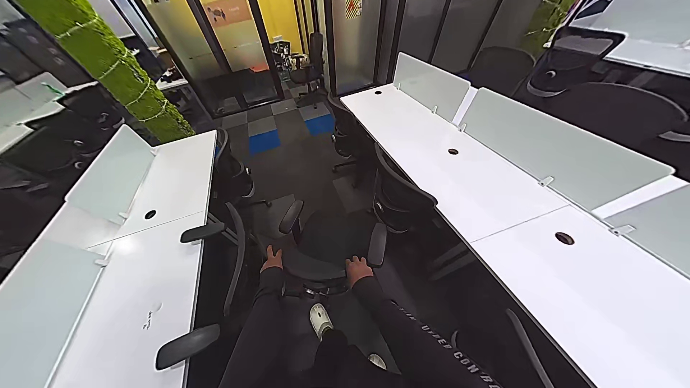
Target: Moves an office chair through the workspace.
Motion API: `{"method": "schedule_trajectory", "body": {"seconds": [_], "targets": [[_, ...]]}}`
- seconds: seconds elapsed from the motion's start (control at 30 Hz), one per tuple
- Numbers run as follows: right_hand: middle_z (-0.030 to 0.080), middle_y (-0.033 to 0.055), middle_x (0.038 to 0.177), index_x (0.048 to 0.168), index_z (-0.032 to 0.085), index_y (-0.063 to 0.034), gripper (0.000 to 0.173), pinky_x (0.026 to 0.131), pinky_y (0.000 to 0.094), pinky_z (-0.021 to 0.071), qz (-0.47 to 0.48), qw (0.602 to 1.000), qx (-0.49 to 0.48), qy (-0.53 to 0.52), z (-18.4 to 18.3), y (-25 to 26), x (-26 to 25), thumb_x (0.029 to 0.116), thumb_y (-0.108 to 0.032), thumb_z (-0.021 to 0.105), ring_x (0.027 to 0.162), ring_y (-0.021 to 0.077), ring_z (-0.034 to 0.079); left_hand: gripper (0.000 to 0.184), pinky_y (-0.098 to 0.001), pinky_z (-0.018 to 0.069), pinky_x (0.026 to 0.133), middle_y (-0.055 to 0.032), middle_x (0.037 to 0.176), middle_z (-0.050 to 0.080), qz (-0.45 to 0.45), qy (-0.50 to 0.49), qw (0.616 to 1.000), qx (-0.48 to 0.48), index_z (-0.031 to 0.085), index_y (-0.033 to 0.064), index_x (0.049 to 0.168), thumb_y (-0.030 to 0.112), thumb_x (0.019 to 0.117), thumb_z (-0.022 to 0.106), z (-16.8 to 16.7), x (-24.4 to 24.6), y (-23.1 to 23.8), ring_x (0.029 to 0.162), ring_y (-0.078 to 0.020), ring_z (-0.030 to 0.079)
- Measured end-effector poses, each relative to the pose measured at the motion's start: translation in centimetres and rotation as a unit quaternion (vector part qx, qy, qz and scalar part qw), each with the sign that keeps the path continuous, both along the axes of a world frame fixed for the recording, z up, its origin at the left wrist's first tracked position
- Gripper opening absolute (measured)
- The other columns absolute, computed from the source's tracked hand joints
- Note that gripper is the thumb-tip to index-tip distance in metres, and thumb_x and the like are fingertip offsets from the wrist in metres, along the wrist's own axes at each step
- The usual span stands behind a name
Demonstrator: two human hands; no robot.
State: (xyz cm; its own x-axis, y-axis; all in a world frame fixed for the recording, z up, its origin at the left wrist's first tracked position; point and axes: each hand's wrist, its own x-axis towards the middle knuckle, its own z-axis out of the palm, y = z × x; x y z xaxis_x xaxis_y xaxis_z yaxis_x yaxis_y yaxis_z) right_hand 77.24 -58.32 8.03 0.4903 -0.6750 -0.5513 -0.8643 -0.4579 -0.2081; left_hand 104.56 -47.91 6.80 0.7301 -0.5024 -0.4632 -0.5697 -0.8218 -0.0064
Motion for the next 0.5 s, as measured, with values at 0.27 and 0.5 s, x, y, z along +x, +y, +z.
{"method": "schedule_trajectory", "body": {"seconds": [0.27,0.5], "targets": [[0.046,0.0202,0.156,0.148,0.055,-0.0107,0.079,0.089,0.0668,0.0566,-0.021,0.999,-0.029,0.012,-0.6,-7.5,7.1,0.076,-0.021,0.085,0.146,0.0478,0.039,0.074,-0.057,0.0569,0.098,-0.0092,0.175,0.014,0.022,0.032,0.999,-0.028,0.044,0.0281,0.158,0.009,0.0913,0.071,0.1,6.1,-6.1,0.124,-0.0437,0.064],[0.054,0.0192,0.148,0.14,0.061,-0.0111,0.07,0.085,0.0633,0.0581,-0.041,0.997,-0.068,0.014,-0.8,-14.0,13.1,0.0738,-0.02,0.084,0.141,0.0442,0.046,0.104,-0.0548,0.0579,0.097,-0.0133,0.175,0.006,-0.034,0.065,0.997,-0.028,0.043,0.022,0.159,0.011,0.0672,0.092,0.9,11.9,-11.4,0.125,-0.0441,0.062]]}}
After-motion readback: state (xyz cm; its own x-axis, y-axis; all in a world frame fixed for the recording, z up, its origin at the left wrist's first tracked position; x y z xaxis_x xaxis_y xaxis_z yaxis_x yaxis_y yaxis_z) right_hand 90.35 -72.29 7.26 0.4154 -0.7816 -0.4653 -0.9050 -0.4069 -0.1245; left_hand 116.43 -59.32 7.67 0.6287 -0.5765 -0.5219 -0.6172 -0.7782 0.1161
